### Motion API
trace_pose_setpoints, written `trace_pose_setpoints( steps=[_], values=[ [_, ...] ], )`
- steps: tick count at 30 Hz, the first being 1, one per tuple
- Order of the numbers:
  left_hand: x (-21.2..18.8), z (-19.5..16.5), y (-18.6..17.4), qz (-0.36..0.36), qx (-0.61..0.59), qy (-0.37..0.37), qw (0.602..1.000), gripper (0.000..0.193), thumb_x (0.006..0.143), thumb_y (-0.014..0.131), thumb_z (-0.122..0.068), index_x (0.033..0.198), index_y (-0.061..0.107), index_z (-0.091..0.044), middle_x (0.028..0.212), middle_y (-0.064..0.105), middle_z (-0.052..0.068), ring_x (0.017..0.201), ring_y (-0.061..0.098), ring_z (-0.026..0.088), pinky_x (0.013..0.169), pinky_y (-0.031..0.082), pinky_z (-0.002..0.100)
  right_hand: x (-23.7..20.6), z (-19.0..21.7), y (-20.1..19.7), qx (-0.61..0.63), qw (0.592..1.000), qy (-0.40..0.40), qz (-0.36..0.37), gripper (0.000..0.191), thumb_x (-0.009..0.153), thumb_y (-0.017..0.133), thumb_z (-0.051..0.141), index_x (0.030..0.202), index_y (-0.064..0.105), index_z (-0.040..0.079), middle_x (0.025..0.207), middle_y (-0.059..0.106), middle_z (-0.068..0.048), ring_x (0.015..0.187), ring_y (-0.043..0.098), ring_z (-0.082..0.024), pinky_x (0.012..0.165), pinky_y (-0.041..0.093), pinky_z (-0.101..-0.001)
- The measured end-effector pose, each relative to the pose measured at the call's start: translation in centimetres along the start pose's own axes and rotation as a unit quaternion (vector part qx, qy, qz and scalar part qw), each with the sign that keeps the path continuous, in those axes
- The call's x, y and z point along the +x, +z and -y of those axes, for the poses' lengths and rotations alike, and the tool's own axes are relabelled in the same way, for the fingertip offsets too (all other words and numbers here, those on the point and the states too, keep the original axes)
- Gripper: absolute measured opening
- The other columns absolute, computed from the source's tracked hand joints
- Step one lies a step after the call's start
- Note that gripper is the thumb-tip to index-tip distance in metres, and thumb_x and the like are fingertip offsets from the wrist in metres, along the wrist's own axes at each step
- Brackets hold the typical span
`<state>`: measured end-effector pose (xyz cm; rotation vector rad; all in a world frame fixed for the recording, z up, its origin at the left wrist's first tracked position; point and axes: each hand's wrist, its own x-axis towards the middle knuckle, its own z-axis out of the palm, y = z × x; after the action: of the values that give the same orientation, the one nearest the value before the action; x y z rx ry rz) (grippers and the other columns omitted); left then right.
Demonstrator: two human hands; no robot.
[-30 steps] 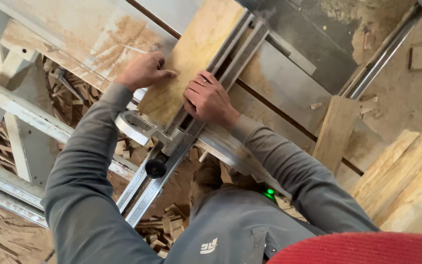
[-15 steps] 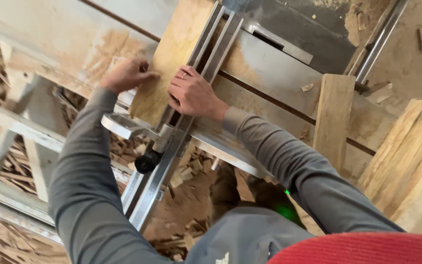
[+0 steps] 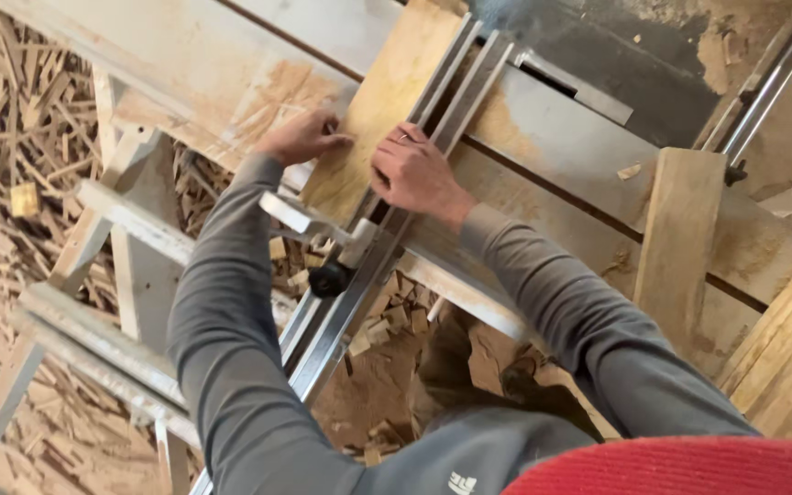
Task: The person cuts wooden planks into narrower strips on a table saw. They feed each board along the fence past the blade, push the cut piece through, then stack the cut strips on a side table and reach for the next board, repeating the cycle.
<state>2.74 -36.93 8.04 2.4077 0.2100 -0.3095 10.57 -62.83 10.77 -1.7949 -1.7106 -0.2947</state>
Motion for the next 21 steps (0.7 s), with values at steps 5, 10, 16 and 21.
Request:
trace_pose_setpoints(
  steps=[5, 10, 16, 21],
  values=[
    [0.0, -0.4, -0.3, -0.003, -0.034, 0.003, 0.999, 0.050, 0.091, 0.076, -0.047, 0.108, 0.070, -0.001, 0.095, 0.074, 0.017, 0.084, 0.070, 0.028, 0.073, 0.055, 0.041, 0.9, 0.8, -1.8, 0.034, 0.999, 0.031, 0.010, 0.011, 0.093, 0.069, 0.016, 0.088, 0.066, 0.006, 0.090, 0.065, -0.009, 0.098, 0.064, -0.025, 0.109, 0.042, -0.0405],
    [0.0, -0.6, -0.1, -0.010, -0.072, -0.060, 0.996, 0.052, 0.085, 0.079, -0.044, 0.110, 0.070, 0.000, 0.088, 0.073, 0.015, 0.080, 0.070, 0.027, 0.072, 0.056, 0.042, 1.8, 0.9, -2.8, 0.021, 1.000, 0.013, -0.002, 0.012, 0.089, 0.068, 0.019, 0.084, 0.065, 0.008, 0.087, 0.065, -0.009, 0.093, 0.064, -0.026, 0.105, 0.044, -0.0425],
    [1.3, -0.5, 1.1, 0.087, -0.196, -0.046, 0.976, 0.057, 0.090, 0.077, -0.032, 0.135, 0.060, -0.003, 0.123, 0.070, 0.014, 0.110, 0.065, 0.023, 0.093, 0.055, 0.037, 1.0, -0.1, -2.2, 0.071, 0.997, 0.036, -0.006, 0.014, 0.089, 0.063, 0.007, 0.076, 0.061, 0.012, 0.078, 0.063, -0.006, 0.079, 0.060, -0.023, 0.098, 0.050, -0.0402],
    [1.5, -1.1, 2.1, 0.105, -0.312, -0.128, 0.936, 0.054, 0.091, 0.074, -0.025, 0.136, 0.058, -0.001, 0.122, 0.069, 0.010, 0.108, 0.065, 0.021, 0.087, 0.054, 0.035, 0.1, -0.7, -1.6, 0.013, 0.999, 0.026, -0.027, 0.012, 0.090, 0.064, 0.016, 0.079, 0.064, 0.010, 0.083, 0.066, -0.008, 0.091, 0.065, -0.024, 0.103, 0.046, -0.0425]
  ],
)
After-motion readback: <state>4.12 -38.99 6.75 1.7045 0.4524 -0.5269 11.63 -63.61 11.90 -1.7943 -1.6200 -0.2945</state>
